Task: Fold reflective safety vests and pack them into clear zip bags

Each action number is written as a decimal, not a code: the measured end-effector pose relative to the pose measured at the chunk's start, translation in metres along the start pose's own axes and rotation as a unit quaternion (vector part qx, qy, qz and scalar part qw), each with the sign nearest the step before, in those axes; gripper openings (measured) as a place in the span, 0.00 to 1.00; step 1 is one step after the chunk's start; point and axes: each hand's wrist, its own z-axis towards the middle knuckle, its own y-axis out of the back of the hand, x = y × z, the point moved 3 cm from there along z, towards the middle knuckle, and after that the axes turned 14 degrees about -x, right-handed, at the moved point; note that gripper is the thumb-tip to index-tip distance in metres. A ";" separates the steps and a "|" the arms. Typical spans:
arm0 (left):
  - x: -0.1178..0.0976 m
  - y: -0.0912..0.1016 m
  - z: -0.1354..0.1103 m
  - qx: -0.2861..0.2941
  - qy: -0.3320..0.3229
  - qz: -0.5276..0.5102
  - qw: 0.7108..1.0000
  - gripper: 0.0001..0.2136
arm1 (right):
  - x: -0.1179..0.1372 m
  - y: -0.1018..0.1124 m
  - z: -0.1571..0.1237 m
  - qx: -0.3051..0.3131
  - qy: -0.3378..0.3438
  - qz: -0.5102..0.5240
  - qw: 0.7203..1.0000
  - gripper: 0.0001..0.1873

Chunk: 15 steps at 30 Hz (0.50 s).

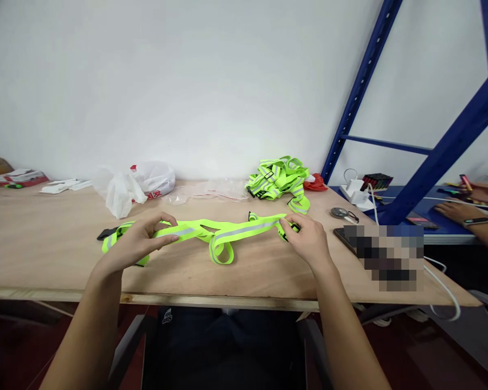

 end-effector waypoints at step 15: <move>-0.008 -0.004 0.002 0.003 -0.174 0.126 0.977 0.12 | -0.010 0.002 0.001 -0.007 -0.018 -0.029 0.999 0.18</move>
